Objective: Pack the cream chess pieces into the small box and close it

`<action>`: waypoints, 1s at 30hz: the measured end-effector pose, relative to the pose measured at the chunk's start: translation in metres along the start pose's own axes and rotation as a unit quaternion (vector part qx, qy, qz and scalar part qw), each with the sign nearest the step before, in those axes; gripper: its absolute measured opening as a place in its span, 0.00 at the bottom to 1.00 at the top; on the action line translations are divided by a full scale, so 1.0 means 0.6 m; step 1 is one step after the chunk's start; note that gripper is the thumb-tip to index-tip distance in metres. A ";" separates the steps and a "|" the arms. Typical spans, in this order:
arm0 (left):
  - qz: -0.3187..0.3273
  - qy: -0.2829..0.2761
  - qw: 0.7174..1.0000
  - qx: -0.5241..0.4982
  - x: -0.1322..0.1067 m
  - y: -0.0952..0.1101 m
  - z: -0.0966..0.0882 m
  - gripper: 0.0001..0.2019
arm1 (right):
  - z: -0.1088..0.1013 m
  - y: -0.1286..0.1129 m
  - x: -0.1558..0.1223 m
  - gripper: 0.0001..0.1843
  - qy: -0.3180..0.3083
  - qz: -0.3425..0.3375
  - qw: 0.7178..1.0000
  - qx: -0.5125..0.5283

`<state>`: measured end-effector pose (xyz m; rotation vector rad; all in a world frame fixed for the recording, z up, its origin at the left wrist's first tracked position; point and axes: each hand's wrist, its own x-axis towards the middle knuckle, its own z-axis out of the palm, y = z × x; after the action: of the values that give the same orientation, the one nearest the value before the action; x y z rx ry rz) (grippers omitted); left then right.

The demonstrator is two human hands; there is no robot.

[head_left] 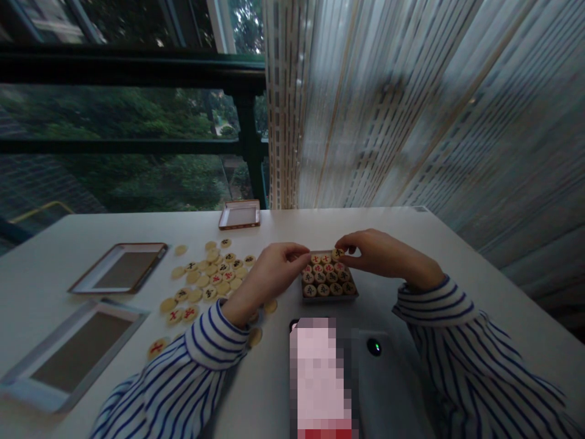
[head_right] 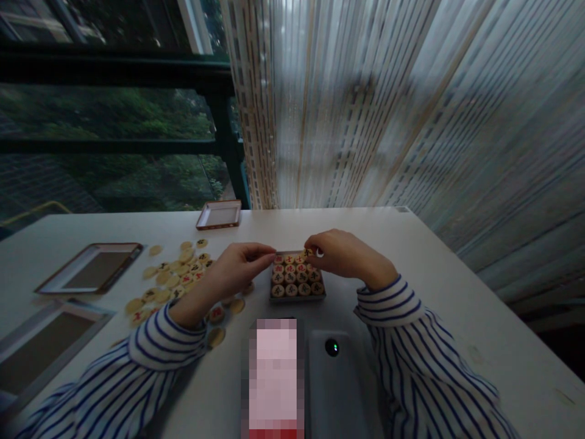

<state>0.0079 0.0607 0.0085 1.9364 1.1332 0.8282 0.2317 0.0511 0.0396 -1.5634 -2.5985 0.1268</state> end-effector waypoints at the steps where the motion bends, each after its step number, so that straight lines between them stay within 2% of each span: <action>1: 0.008 0.001 1.000 0.022 -0.001 0.000 -0.001 0.13 | 0.001 0.002 0.000 0.12 -0.005 0.003 1.000 0.000; 4: 0.021 0.004 0.997 0.070 -0.002 0.000 -0.004 0.13 | 0.004 0.006 -0.001 0.13 -0.017 0.009 1.000 -0.003; 9: 0.036 0.010 0.995 0.089 -0.004 -0.002 -0.005 0.14 | 0.010 0.012 -0.001 0.13 -0.040 0.017 0.999 -0.016; 18: 0.009 -0.010 0.989 0.150 -0.003 0.003 -0.008 0.15 | 0.019 0.020 0.005 0.14 -0.089 0.032 0.995 -0.026; 30: 0.005 -0.023 0.987 0.159 -0.001 0.006 -0.008 0.16 | 0.040 0.039 0.009 0.15 -0.069 -0.005 0.998 0.005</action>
<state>0.0053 0.0602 0.0142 2.2087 1.2900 0.6323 0.2465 0.0662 0.0132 -1.5930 -2.7041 0.2558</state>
